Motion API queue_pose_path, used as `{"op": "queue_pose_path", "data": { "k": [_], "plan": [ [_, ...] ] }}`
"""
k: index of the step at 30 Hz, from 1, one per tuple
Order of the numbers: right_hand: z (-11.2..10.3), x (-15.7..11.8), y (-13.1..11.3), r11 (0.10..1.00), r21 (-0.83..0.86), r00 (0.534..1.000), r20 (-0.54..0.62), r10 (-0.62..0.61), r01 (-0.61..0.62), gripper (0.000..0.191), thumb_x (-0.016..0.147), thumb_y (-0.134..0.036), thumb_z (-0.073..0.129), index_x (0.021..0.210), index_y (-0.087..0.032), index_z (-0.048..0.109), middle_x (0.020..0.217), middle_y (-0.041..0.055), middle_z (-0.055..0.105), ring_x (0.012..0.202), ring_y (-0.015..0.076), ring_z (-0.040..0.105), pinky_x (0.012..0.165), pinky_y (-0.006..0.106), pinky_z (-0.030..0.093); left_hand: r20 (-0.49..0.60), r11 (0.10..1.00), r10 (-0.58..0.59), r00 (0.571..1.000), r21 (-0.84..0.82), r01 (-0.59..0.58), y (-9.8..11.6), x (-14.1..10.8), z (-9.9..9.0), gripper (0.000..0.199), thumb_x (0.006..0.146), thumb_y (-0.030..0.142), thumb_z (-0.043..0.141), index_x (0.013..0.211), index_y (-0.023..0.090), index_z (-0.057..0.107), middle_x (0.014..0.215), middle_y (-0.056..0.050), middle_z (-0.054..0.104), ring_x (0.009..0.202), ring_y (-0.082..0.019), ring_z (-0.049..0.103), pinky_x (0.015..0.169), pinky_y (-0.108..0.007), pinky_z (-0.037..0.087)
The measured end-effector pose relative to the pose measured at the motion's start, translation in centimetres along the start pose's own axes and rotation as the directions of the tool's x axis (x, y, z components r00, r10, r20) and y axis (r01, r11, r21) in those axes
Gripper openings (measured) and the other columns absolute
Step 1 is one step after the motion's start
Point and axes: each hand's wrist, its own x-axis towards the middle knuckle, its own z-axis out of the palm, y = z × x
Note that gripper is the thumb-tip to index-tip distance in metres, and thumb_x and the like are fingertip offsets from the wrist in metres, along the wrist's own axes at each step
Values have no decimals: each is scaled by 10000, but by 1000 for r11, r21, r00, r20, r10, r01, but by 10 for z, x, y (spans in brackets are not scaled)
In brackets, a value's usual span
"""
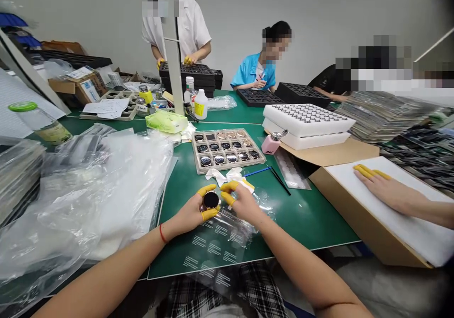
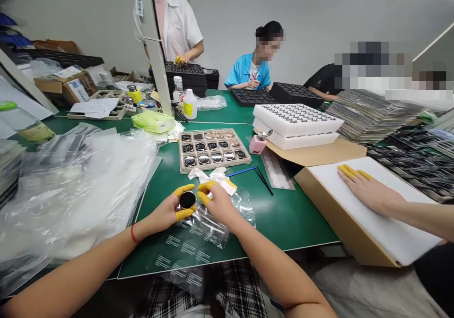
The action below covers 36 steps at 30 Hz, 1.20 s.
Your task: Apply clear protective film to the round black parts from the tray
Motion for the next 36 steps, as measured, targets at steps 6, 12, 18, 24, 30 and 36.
{"op": "queue_pose_path", "data": {
  "k": [6,12,18,24,30,36],
  "plan": [
    [-31,36,24,974,-193,989,-110,96,-116,191,827,-239,500,925,-183,654,936,73,661,852,195,581,769,341,445,-41,997,-38,998,-61,36,-3,-1,-4,579,760,285,642,1256,204,356,824,-8,575,725,-148,570,672,-287,465],
    [10,72,24,857,-515,998,55,20,11,180,839,-206,511,947,-165,649,904,100,660,840,211,574,746,319,420,-103,995,-91,990,-55,86,-1,3,-6,542,720,285,684,1187,199,423,789,4,580,670,-139,572,622,-276,456],
    [15,67,10,851,-523,998,63,-19,50,139,832,-128,493,865,-158,625,859,97,647,786,201,561,704,306,394,-166,993,-113,980,-48,107,9,2,-11,537,734,299,675,1189,202,406,838,-28,631,779,-189,627,679,-306,473],
    [21,16,-18,862,-253,898,136,-418,439,129,875,-245,508,857,-232,635,854,41,639,843,192,505,774,345,362,-171,999,-2,985,49,10,12,1,-13,456,718,256,675,1127,191,484,961,-46,636,836,-189,620,759,-306,480],
    [32,23,-6,823,-381,895,30,-445,422,164,887,-240,471,900,-229,634,877,63,623,871,215,470,790,382,334,-178,997,-38,983,-79,24,10,2,-7,445,733,265,668,1123,185,471,1010,-56,622,876,-187,619,768,-300,505],
    [35,8,-9,804,-364,877,91,-473,471,192,900,-242,449,909,-243,641,827,56,629,830,206,475,749,367,341,-206,999,4,979,-31,-10,6,2,-14,487,707,200,675,1155,187,485,963,-53,643,857,-187,632,784,-303,503]
  ]
}}
